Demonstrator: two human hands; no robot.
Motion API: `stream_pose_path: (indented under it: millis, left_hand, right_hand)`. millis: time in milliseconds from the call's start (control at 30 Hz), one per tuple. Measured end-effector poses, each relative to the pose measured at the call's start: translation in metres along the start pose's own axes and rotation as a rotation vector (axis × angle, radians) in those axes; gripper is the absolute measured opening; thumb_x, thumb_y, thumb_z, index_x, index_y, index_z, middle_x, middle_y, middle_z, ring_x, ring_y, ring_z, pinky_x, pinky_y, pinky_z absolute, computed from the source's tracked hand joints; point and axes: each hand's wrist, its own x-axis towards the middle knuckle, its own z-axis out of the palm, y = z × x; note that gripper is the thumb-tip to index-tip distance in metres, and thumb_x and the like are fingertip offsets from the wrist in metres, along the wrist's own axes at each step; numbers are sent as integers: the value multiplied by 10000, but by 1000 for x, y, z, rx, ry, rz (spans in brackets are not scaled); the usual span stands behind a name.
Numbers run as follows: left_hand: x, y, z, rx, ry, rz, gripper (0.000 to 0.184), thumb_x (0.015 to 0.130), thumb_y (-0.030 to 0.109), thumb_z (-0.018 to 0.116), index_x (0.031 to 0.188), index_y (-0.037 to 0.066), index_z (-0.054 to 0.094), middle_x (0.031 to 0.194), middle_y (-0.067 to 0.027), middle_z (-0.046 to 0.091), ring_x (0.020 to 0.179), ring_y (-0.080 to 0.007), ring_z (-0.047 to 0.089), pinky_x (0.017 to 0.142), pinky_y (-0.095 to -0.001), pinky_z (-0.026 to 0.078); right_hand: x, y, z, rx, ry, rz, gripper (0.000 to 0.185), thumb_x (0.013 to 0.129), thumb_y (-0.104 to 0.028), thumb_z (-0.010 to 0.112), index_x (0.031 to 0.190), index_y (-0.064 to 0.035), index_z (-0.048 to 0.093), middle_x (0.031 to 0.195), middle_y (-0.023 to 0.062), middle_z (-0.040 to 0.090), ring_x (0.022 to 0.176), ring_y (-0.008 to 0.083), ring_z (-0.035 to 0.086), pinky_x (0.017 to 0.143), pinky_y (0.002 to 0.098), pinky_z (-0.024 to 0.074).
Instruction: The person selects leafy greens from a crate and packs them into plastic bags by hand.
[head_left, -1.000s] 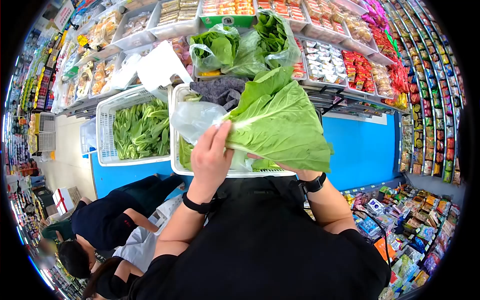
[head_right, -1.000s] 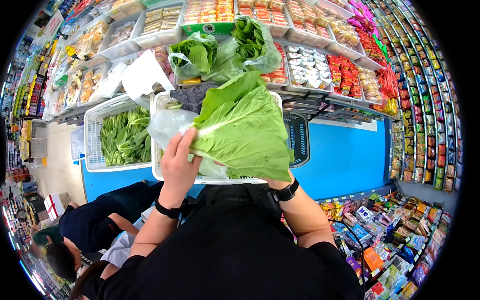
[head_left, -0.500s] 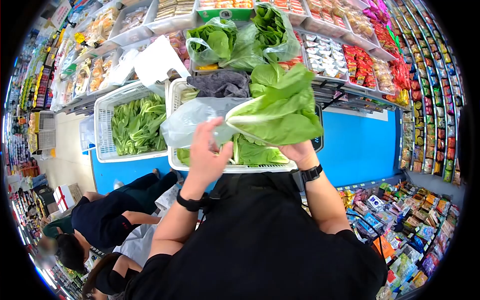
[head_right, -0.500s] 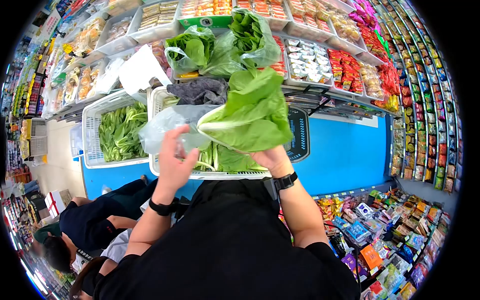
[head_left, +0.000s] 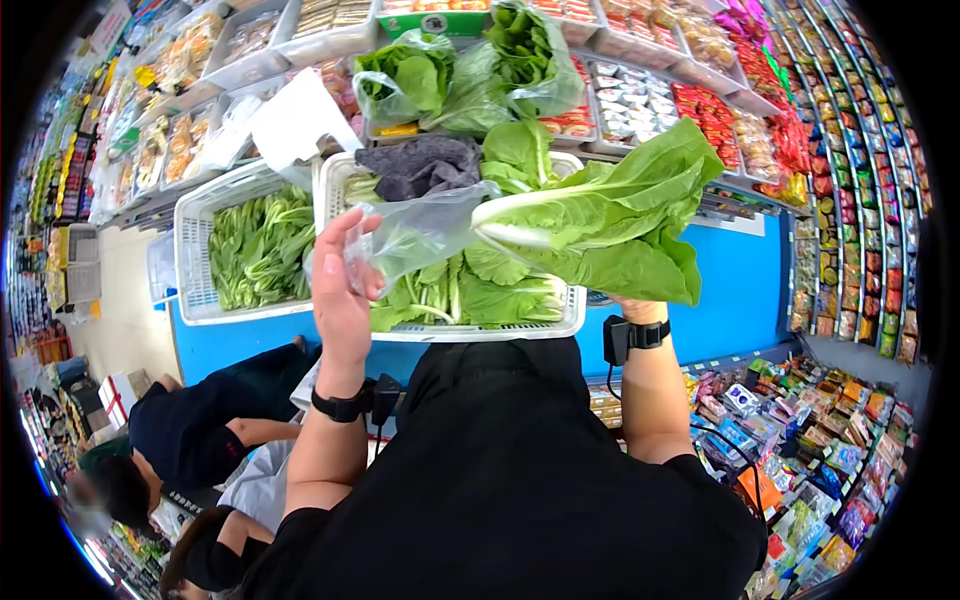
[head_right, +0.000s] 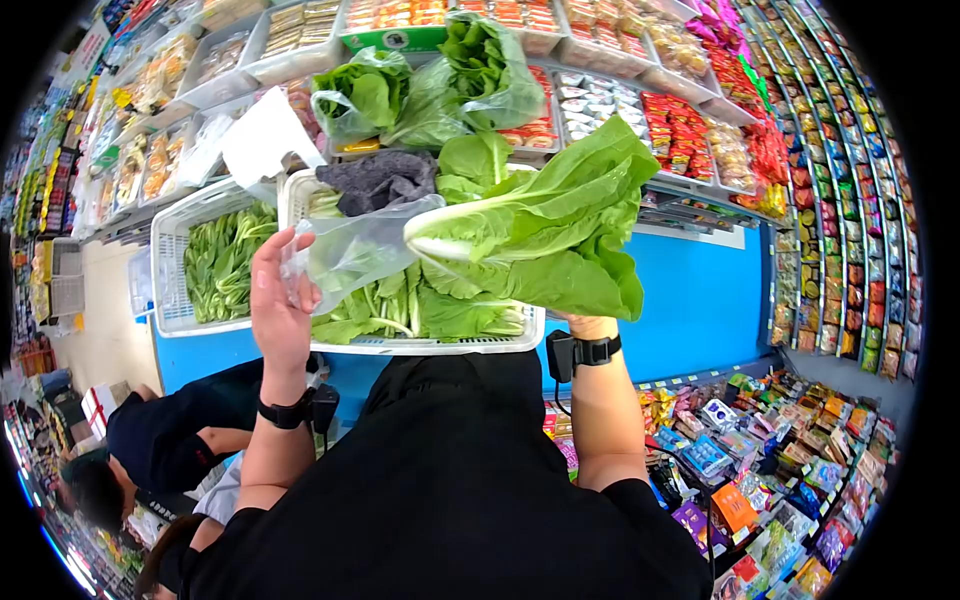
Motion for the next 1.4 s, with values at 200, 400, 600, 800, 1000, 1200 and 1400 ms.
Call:
stream_pose_path:
  millis: [200, 400, 600, 800, 1000, 1200, 1400]
  left_hand:
    - [-11, 11, 10, 161, -91, 47, 689, 1092, 571, 391, 1515, 32, 474, 1413, -173, 628, 634, -41, 399, 599, -212, 359]
    - [-19, 18, 18, 181, -188, 74, 757, 1065, 642, 418, 1506, 28, 455, 1424, -195, 626, 617, -40, 385, 576, -213, 334]
    - [-18, 15, 21, 116, -146, 91, 743, 1057, 672, 423, 1468, 53, 447, 1367, -147, 617, 624, -47, 372, 590, -215, 324]
    - [-19, 6, 28, -34, -193, 15, 728, 1063, 671, 414, 1446, 54, 477, 1238, -85, 635, 664, -43, 395, 611, -210, 343]
    - [-35, 16, 56, -81, -388, -52, 681, 1064, 644, 443, 1403, 61, 541, 1160, -53, 629, 695, -47, 429, 639, -214, 364]
    - [-45, 39, 86, -174, -734, -81, 571, 1078, 537, 481, 1296, 18, 577, 1085, -119, 630, 1017, -244, 605, 922, -378, 475]
    - [-46, 33, 95, -222, -868, 1, 616, 1063, 572, 492, 1279, 3, 588, 1098, -106, 628, 890, -173, 568, 810, -318, 443]
  right_hand:
    - [-5, -64, 40, 990, -185, 189, 627, 1062, -325, 643, 1598, -84, 421, 1586, 147, 515, 1405, 324, 551, 1173, 498, 471]
    - [9, -68, 95, 711, -312, 216, 601, 970, -42, 734, 1521, -36, 495, 1442, 84, 613, 1261, 207, 622, 1053, 398, 541]
    - [8, -78, 170, 1146, -338, 420, 567, 994, 65, 656, 1521, -49, 481, 1477, 107, 582, 1296, 257, 624, 1106, 439, 533]
    - [17, -60, 202, 1206, -378, 500, 489, 1049, -134, 663, 1505, -78, 498, 1445, 88, 611, 1270, 244, 646, 1080, 438, 554]
    - [16, -24, 201, 1464, -618, 617, 305, 1078, -315, 597, 1262, -84, 674, 1193, 93, 737, 1051, 237, 730, 957, 417, 606]
    - [-12, 60, 212, 1248, -933, 618, 290, 1049, -294, 643, 1231, -74, 698, 1139, 99, 753, 1050, 273, 736, 963, 410, 613]
    - [-6, 18, 198, 1244, -774, 708, 280, 1034, -256, 662, 1243, -72, 694, 1149, 103, 750, 1061, 270, 732, 967, 404, 611]
